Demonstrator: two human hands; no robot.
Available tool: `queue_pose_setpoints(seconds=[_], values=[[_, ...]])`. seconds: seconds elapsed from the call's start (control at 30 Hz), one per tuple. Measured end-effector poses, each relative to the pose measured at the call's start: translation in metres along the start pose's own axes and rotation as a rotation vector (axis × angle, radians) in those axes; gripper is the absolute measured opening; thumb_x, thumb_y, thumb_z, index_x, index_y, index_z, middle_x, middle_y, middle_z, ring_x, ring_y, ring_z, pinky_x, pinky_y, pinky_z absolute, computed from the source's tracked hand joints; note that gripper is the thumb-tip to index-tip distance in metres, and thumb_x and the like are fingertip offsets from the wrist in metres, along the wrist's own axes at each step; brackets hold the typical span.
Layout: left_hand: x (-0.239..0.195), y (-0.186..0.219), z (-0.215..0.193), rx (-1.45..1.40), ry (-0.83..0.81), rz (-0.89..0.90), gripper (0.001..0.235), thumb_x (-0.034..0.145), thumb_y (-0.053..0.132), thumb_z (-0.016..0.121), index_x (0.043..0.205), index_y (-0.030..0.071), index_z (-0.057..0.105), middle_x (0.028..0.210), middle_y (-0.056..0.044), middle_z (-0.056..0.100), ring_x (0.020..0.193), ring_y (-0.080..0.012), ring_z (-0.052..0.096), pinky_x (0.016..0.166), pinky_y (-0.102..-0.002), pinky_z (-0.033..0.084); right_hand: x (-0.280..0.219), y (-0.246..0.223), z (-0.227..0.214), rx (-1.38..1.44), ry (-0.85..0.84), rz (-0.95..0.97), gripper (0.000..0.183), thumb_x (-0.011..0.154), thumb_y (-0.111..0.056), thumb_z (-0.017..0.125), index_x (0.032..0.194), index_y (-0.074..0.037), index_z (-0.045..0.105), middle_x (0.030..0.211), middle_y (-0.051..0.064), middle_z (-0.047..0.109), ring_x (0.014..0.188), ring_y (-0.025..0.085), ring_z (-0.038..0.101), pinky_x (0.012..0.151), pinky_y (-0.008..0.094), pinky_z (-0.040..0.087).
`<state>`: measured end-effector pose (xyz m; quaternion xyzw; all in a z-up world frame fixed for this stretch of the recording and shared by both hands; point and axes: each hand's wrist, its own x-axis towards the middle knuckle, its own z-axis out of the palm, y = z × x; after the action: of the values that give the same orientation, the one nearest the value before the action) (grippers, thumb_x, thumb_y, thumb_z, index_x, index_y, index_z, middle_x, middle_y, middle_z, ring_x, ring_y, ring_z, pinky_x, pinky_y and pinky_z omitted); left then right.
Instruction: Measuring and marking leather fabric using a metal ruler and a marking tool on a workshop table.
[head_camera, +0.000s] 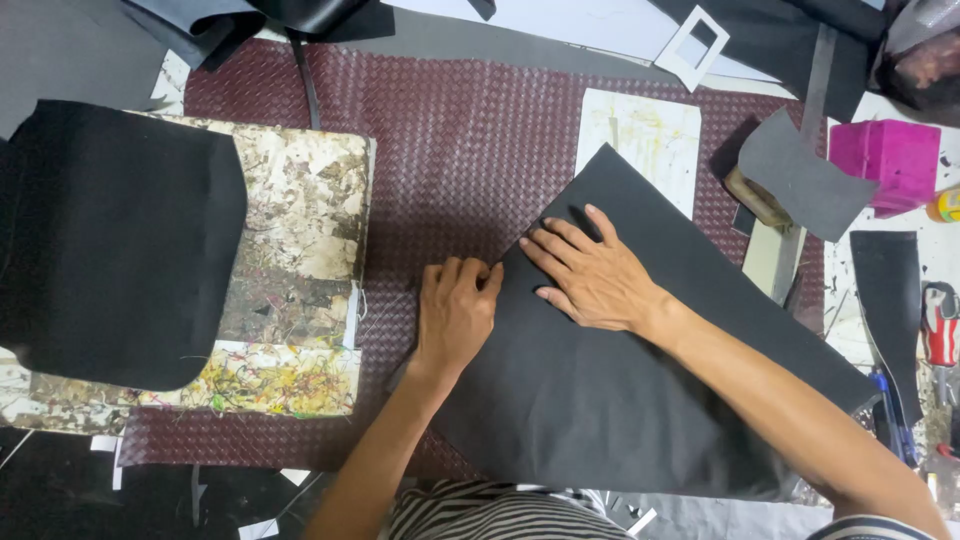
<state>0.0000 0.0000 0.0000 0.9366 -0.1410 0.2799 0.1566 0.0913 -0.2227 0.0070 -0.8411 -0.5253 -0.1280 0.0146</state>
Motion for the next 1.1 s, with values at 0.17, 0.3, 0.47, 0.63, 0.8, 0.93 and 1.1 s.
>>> queue_pose_setpoints(seconds=[0.17,0.3,0.47,0.63,0.8,0.93,1.1], values=[[-0.005,-0.003,0.006,-0.004,-0.022,0.011,0.023,0.089,0.003,0.064,0.099,0.015,0.081,0.082,-0.006,0.06,0.074,-0.0247,0.06,0.067,-0.038,0.046,0.004,-0.006,-0.004,0.037,-0.01,0.016,0.061,0.106,-0.056,0.026,0.145,-0.019,0.054,0.134,0.014,0.057,0.139,0.028,0.048,0.119,0.06,0.011],[-0.001,-0.002,0.001,0.011,0.0,0.038,0.017,0.088,0.003,0.07,0.098,0.009,0.082,0.082,-0.009,0.064,0.076,-0.0267,0.062,0.07,-0.039,0.047,0.011,-0.018,-0.021,0.076,-0.024,0.025,0.055,0.106,-0.056,0.03,0.14,-0.024,0.059,0.132,0.016,0.056,0.138,0.032,0.048,0.116,0.062,0.015],[-0.006,-0.001,0.004,0.018,-0.011,0.025,0.019,0.089,0.004,0.068,0.099,0.011,0.082,0.083,-0.008,0.063,0.075,-0.0262,0.061,0.07,-0.039,0.046,0.011,-0.019,-0.018,0.09,-0.041,0.05,0.054,0.105,-0.058,0.03,0.137,-0.027,0.06,0.132,0.016,0.055,0.139,0.031,0.047,0.116,0.063,0.015],[-0.01,-0.001,0.005,0.036,-0.029,0.005,0.023,0.09,0.004,0.065,0.103,0.015,0.081,0.086,-0.007,0.062,0.075,-0.0244,0.06,0.07,-0.039,0.046,0.008,-0.016,-0.014,0.109,-0.055,0.059,0.056,0.104,-0.06,0.03,0.138,-0.026,0.06,0.133,0.016,0.055,0.141,0.03,0.045,0.116,0.064,0.013],[-0.019,-0.002,-0.008,0.045,-0.047,-0.065,0.026,0.095,0.009,0.058,0.108,0.017,0.079,0.093,-0.005,0.063,0.08,-0.0216,0.063,0.072,-0.037,0.048,0.006,-0.016,-0.012,0.113,-0.067,0.059,0.057,0.106,-0.057,0.03,0.142,-0.024,0.057,0.134,0.016,0.053,0.14,0.03,0.045,0.116,0.065,0.011],[-0.038,-0.005,-0.029,-0.001,-0.021,-0.167,0.022,0.099,0.02,0.063,0.114,0.011,0.077,0.093,-0.006,0.066,0.08,-0.0227,0.066,0.07,-0.036,0.047,0.004,-0.016,-0.013,0.12,-0.109,0.06,0.057,0.106,-0.056,0.03,0.146,-0.024,0.055,0.137,0.016,0.052,0.141,0.03,0.044,0.116,0.065,0.012],[-0.069,-0.007,-0.049,0.056,-0.008,-0.195,0.018,0.095,0.014,0.066,0.108,0.011,0.078,0.091,-0.004,0.065,0.08,-0.0201,0.065,0.069,-0.034,0.044,0.0,-0.017,-0.01,0.051,-0.147,0.079,0.058,0.105,-0.059,0.029,0.15,-0.029,0.051,0.143,0.014,0.052,0.144,0.027,0.043,0.116,0.064,0.01]])
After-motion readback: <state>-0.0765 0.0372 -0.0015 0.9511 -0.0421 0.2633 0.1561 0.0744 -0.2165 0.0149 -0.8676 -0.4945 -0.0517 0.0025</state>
